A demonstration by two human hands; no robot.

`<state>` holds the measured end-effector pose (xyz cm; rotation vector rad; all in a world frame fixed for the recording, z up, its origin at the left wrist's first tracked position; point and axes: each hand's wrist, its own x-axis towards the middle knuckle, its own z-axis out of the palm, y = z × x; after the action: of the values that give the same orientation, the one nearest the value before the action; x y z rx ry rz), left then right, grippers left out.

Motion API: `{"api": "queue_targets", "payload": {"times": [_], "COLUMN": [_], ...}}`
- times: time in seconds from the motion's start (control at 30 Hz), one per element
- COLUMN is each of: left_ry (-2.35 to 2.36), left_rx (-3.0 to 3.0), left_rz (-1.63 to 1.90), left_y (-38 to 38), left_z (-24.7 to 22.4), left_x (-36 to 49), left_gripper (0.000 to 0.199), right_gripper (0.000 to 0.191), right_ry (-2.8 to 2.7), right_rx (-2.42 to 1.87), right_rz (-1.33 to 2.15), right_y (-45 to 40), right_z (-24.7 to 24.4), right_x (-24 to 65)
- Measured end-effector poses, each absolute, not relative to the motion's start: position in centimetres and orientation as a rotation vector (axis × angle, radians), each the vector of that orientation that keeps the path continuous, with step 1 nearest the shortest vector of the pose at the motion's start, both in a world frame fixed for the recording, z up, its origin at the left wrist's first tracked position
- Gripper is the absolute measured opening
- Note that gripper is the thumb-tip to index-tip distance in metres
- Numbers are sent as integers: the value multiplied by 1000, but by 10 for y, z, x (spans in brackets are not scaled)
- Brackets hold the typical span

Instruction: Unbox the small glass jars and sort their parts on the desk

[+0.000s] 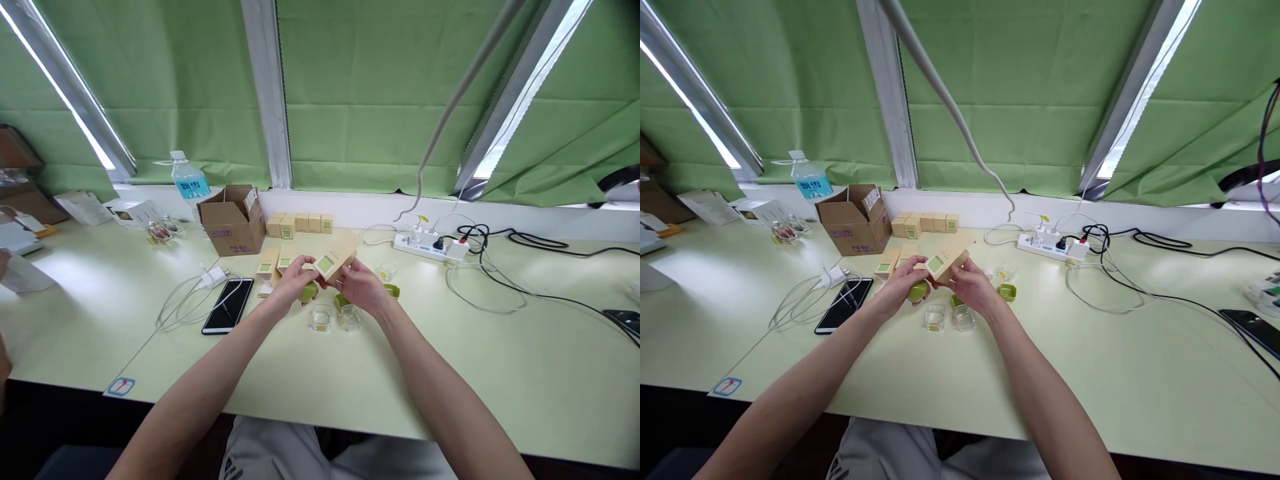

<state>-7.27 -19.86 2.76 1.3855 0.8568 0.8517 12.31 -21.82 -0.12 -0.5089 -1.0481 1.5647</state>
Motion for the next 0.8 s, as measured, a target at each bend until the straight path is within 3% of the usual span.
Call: {"api": "queue_targets", "payload": {"times": [0.33,0.6,0.8], "left_ry": [840,861,853], "left_rx": [1552,1822,1925], "left_rz": [839,785,855], "left_y": [-166,-166,-174], "left_z": [-9,-39,-32], "left_x": [-78,-67,-65], "left_gripper": [49,46,44], "right_gripper": [56,56,50], "right_ry": [-777,-780,-753], "right_rx": [-746,-750,-729], "right_rz": [1198,1229,1315], "right_y": [-205,-210,-211], "right_z": [-11,-9,-8], "right_x": [120,123,121]}}
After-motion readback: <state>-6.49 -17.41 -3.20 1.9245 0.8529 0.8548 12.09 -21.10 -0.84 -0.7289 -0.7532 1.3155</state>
